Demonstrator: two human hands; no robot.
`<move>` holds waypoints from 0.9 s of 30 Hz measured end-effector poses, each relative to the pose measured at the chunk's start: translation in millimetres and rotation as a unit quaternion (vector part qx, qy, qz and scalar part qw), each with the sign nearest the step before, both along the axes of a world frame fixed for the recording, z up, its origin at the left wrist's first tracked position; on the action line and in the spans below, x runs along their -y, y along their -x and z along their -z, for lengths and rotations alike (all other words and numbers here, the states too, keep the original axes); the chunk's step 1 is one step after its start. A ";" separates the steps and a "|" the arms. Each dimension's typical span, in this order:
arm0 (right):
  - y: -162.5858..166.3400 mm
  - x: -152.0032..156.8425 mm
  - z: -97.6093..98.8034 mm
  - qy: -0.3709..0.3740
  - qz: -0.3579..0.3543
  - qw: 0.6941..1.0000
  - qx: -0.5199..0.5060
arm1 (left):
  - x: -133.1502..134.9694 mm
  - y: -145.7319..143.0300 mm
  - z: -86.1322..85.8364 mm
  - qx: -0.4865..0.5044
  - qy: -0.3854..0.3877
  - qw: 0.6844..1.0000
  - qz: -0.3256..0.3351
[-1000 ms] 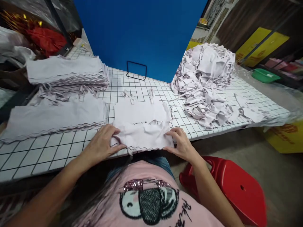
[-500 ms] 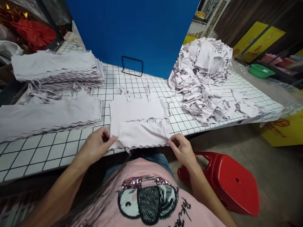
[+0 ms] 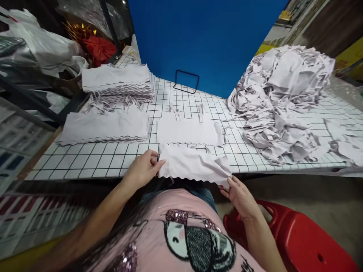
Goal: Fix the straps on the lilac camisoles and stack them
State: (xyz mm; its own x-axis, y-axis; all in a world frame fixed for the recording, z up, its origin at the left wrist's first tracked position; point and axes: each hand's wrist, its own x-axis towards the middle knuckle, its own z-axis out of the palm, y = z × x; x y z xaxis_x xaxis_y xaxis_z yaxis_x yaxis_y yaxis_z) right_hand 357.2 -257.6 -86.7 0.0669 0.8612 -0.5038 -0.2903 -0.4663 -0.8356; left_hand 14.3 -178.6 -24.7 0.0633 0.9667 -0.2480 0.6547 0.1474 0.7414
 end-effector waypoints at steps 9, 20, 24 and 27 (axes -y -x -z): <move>-7.9 1.7 -36.8 -0.075 0.062 0.995 0.008 | 0.2 -3.5 -20.4 0.275 0.147 0.950 -0.009; 18.1 -5.1 -84.1 -0.137 0.066 0.988 -0.026 | 27.2 -4.9 -8.6 0.154 0.235 0.952 0.123; 27.7 -0.6 -100.6 -0.147 0.059 0.987 -0.028 | 45.7 -19.0 -2.4 0.041 0.177 0.968 0.172; 41.1 -3.6 -125.8 -0.172 0.054 0.983 -0.037 | 48.2 -34.5 -24.2 0.048 0.166 0.961 0.218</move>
State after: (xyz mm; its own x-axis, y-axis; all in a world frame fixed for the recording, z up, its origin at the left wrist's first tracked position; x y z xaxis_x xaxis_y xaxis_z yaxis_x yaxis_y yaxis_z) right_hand 316.1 -254.0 39.2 0.1413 0.9714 -0.1906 -0.3879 -0.1228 -0.9135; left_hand 48.8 -226.8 -0.4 0.4817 0.7118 -0.5111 0.6390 0.1138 0.7607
